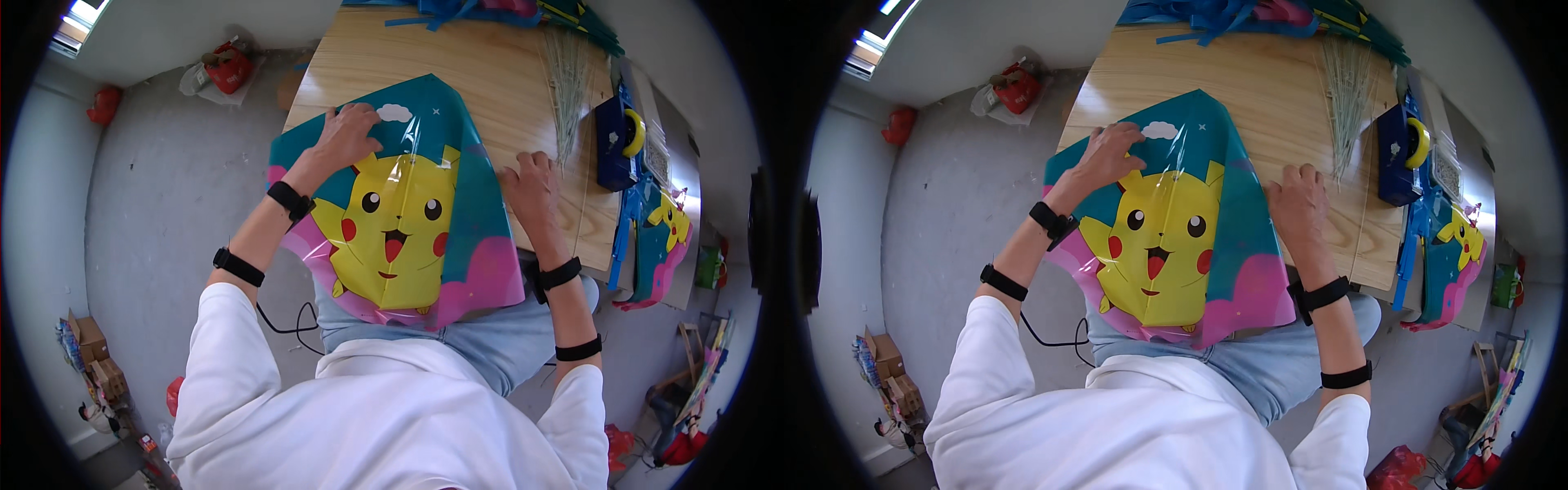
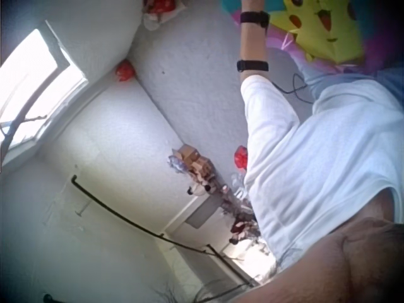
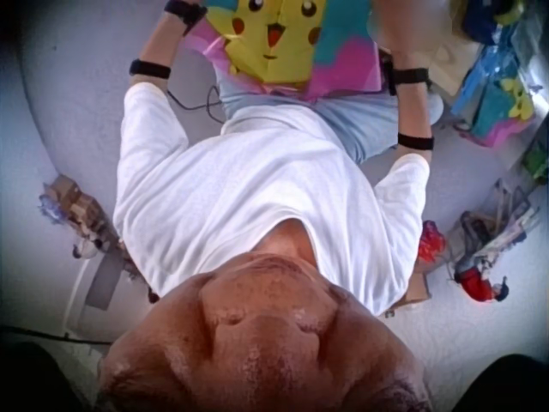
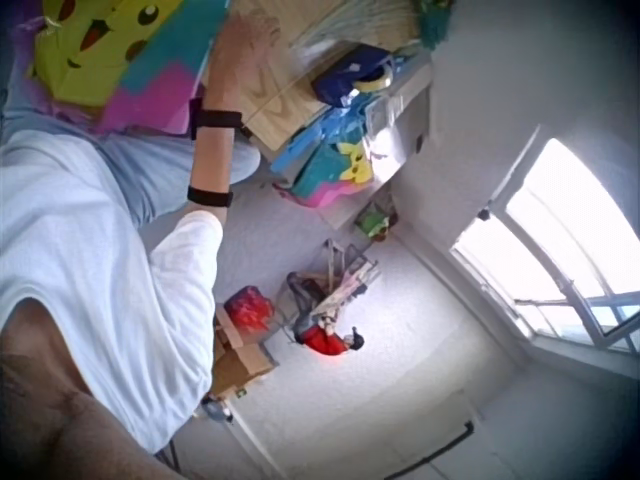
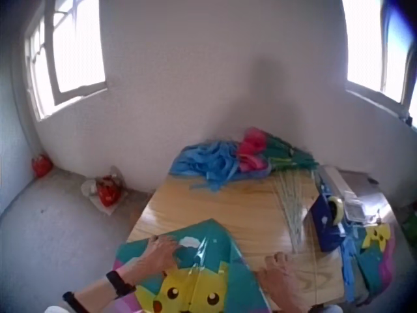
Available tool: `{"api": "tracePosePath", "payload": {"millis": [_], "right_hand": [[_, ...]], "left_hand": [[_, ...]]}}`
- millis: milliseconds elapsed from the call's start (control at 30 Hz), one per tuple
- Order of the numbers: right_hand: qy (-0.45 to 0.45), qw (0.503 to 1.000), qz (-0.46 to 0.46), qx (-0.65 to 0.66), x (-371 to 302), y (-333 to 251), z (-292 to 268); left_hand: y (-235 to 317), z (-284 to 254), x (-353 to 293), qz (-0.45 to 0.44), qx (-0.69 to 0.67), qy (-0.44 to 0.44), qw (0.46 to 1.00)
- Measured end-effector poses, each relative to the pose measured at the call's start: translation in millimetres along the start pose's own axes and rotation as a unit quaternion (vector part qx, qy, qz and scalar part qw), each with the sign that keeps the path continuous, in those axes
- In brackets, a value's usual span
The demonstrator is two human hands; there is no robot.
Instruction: The person is assembling a Pikachu-themed kite on a wooden table. They smooth out the printed fabric, insert a thin rod into a sleeve along the edge, and fold the fabric over the rod to secure it.
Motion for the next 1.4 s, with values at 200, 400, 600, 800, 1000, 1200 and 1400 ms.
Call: {"api": "tracePosePath", "payload": {"millis": [200,400,600,800,1000,1200,1400], "right_hand": [[-0.056,0.977,-0.073,0.192,17.2,-79.8,27.3],[-0.101,0.957,-0.022,0.272,45.9,-99.9,78.7],[-0.12,0.962,0.019,0.244,47.0,-107.8,84.3],[-0.104,0.963,0.02,0.25,45.3,-105.5,88.1],[-0.094,0.967,0.021,0.235,45.4,-106.8,88.8],[-0.101,0.969,0.026,0.224,46.2,-108.0,89.4],[-0.102,0.97,0.026,0.219,46.6,-107.0,91.9]], "left_hand": [[28.8,9.9,12.9,0.06,-0.305,0.033,0.95],[34.3,46.9,-8.0,0.033,-0.335,0.108,0.936],[30.7,59.9,-8.0,0.068,-0.303,0.147,0.939],[33.5,57.1,-10.0,0.052,-0.284,0.143,0.947],[35.4,58.0,-9.1,0.053,-0.266,0.143,0.952],[36.0,61.6,-7.9,0.057,-0.246,0.15,0.956],[35.7,62.8,-5.3,0.06,-0.229,0.142,0.961]]}}
Point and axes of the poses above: each hand's wrist, its own x-axis towards the middle knuckle, its own z-axis out of the palm, y = z × x, the point moved 1 cm from there along x, towards the middle knuckle, and after that the axes turned 6 degrees about y, right-handed, at the moved point
